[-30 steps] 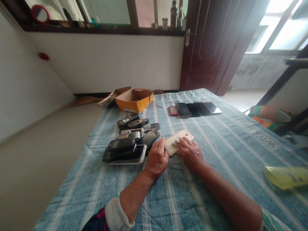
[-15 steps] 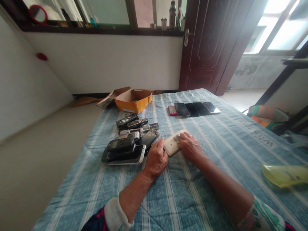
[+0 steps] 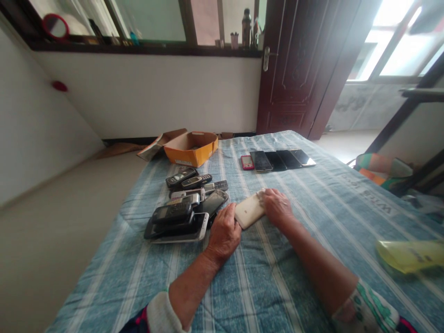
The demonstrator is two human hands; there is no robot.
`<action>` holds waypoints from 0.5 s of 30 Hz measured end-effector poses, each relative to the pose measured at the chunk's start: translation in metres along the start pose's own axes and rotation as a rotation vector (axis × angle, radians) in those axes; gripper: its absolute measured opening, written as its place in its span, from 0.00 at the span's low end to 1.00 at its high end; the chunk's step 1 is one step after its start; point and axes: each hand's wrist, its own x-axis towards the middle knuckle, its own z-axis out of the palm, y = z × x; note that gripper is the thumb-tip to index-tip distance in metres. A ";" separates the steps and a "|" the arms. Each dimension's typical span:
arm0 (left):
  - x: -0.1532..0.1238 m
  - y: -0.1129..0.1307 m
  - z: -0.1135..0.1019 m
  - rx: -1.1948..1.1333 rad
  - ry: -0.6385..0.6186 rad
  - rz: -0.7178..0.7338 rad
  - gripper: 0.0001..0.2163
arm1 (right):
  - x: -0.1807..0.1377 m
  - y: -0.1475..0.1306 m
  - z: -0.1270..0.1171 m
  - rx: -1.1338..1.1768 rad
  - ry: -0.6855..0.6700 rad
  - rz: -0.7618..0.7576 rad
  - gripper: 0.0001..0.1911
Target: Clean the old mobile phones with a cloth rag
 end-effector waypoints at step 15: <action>0.000 -0.001 0.000 -0.006 0.000 0.003 0.23 | -0.029 -0.015 0.000 -0.015 0.057 -0.013 0.11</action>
